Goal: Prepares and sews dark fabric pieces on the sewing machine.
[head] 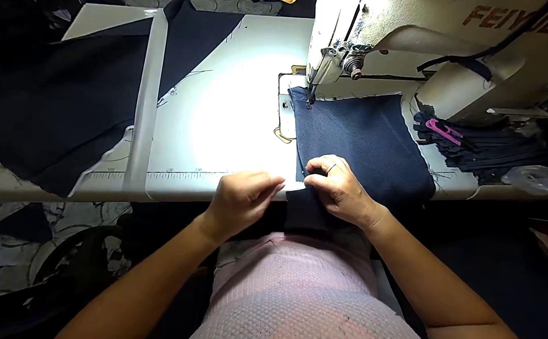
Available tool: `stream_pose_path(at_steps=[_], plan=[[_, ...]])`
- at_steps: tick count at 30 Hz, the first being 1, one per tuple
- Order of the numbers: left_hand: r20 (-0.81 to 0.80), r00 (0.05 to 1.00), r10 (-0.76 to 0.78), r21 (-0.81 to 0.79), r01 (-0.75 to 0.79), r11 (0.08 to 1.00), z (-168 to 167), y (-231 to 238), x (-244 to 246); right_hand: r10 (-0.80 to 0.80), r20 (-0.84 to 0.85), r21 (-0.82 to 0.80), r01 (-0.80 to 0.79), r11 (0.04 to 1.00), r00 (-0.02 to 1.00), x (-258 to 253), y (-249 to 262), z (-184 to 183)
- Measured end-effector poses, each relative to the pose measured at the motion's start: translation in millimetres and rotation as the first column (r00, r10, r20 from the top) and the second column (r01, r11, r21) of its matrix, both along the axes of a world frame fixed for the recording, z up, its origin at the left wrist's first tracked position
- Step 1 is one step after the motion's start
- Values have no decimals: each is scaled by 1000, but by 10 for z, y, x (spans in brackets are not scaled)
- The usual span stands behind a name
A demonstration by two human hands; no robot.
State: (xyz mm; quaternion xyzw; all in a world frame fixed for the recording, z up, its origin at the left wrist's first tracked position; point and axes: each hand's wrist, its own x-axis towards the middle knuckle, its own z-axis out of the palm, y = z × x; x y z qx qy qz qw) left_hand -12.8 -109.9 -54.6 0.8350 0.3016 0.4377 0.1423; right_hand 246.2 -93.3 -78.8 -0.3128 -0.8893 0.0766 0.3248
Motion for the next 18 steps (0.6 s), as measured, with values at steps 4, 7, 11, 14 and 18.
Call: stream_pose_path(at_steps=[4, 7, 11, 14, 18], plan=[[-154, 987, 34, 108, -18, 994, -119, 207, 100, 2, -23, 23, -1, 1000, 1000, 12, -32, -15], [-225, 974, 34, 182, 8, 983, -153, 241, 206, 12, -61, 25, -11, 1000, 998, 29, -33, -32], [-271, 962, 34, 262, 40, 964, -133, 265, 306, 29, -129, 36, -25, 999, 991, 51, -21, -64], [-285, 958, 23, 298, 65, 952, -139, 287, 350, 32, -146, 45, -26, 999, 989, 57, -18, -70], [-298, 954, -2, 300, 96, 949, -159, 331, 370, 29, -128, 42, -24, 999, 991, 58, -17, -69]])
